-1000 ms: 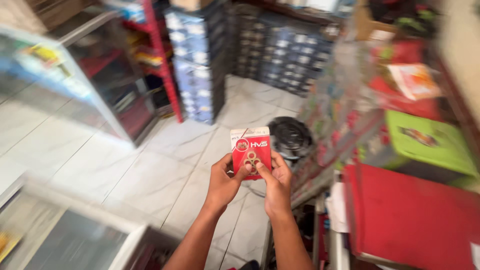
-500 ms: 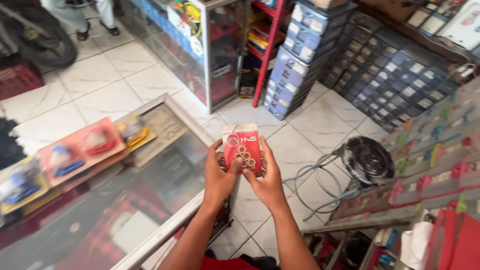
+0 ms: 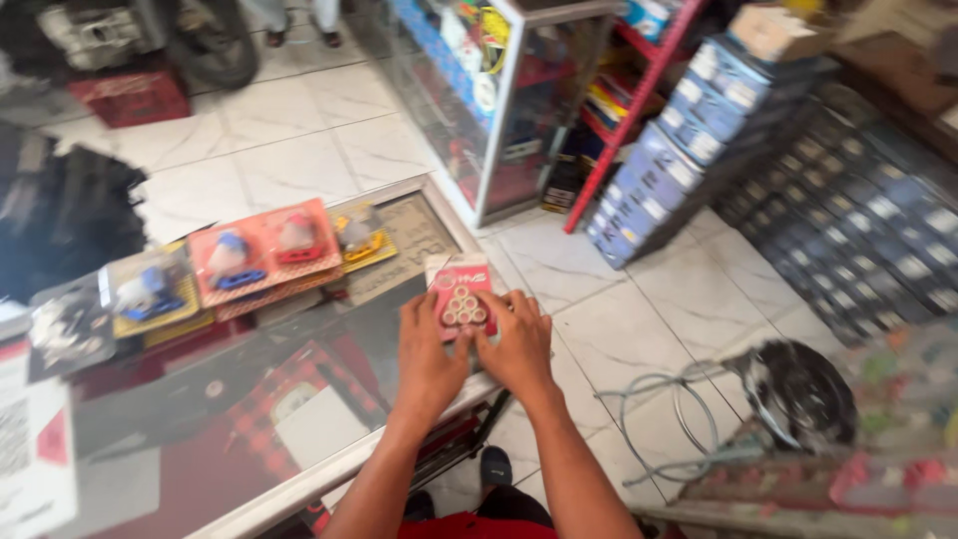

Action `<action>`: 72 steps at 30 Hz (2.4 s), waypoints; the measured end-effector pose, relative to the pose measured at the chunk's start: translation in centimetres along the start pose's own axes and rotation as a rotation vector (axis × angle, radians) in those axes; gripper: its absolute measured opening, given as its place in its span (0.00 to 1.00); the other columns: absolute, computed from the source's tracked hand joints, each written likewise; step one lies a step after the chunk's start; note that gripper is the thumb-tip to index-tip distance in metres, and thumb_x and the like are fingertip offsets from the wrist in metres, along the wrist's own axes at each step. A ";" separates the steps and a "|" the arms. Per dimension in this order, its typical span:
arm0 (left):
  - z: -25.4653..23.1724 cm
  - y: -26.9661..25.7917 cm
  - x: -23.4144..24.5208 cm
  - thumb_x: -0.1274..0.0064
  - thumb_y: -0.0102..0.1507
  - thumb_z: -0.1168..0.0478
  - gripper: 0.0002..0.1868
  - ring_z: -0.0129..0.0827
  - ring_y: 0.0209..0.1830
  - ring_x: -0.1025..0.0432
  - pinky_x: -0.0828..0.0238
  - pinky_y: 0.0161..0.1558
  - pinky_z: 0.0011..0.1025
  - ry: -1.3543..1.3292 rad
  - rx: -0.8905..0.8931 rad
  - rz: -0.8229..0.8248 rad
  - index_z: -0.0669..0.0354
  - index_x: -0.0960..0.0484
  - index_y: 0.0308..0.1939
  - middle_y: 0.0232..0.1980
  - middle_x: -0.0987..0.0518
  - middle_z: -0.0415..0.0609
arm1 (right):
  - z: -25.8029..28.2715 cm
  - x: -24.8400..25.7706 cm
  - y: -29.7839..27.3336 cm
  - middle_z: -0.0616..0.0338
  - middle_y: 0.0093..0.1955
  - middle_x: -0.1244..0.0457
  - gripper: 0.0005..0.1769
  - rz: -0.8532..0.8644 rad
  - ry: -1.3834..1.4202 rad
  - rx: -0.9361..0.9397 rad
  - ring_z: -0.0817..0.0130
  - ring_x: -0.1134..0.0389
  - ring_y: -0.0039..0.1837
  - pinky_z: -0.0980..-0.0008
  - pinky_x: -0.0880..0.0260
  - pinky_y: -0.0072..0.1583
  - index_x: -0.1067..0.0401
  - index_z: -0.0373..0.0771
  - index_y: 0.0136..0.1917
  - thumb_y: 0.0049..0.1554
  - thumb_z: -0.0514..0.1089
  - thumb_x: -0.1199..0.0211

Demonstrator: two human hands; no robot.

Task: The person organizes various packaged motorcycle parts on a glass display counter and picks up items from a pegboard wall.

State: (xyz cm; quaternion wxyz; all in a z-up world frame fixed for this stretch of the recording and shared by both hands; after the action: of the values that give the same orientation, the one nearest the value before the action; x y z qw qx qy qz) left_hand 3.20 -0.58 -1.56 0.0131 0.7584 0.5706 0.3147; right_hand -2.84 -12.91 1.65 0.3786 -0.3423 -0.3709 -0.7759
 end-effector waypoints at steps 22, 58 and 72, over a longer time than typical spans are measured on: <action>5.7 8.5 -4.7 0.45 0.61 0.61 0.37 0.64 0.76 0.48 0.51 0.74 0.46 0.202 0.098 0.125 0.74 0.40 0.71 0.75 0.42 0.75 | -3.5 -6.5 15.0 0.45 0.60 0.42 0.27 0.330 0.053 0.180 0.43 0.29 0.50 0.49 0.27 0.50 0.31 0.47 0.65 0.54 0.53 0.33; 3.2 9.0 -4.4 0.50 0.55 0.77 0.31 0.68 0.79 0.54 0.49 0.73 0.48 0.026 0.105 -0.021 0.57 0.31 0.63 0.78 0.50 0.77 | -2.7 -8.1 16.3 0.50 0.55 0.40 0.26 0.212 0.093 0.255 0.47 0.29 0.47 0.50 0.29 0.47 0.31 0.52 0.69 0.57 0.51 0.35; -1.7 6.4 -3.0 0.48 0.58 0.68 0.27 0.62 0.73 0.40 0.44 0.70 0.52 0.442 -0.242 -0.071 0.71 0.30 0.61 0.70 0.34 0.72 | -4.0 -2.4 10.2 0.47 0.58 0.35 0.23 0.080 0.228 0.321 0.45 0.33 0.59 0.52 0.32 0.60 0.29 0.39 0.65 0.56 0.38 0.38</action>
State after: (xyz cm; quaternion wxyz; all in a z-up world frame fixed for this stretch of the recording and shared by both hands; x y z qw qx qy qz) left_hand 7.38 -6.04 0.84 -0.0104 0.6435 0.5442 0.5382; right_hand 5.88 -19.90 0.94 0.4983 -0.2019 -0.4306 -0.7249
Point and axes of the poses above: each hand's wrist, its own y-axis towards the middle knuckle, its own x-axis out of the back of the hand, z = x × y, the point moved 2 cm from there along y, towards the middle knuckle
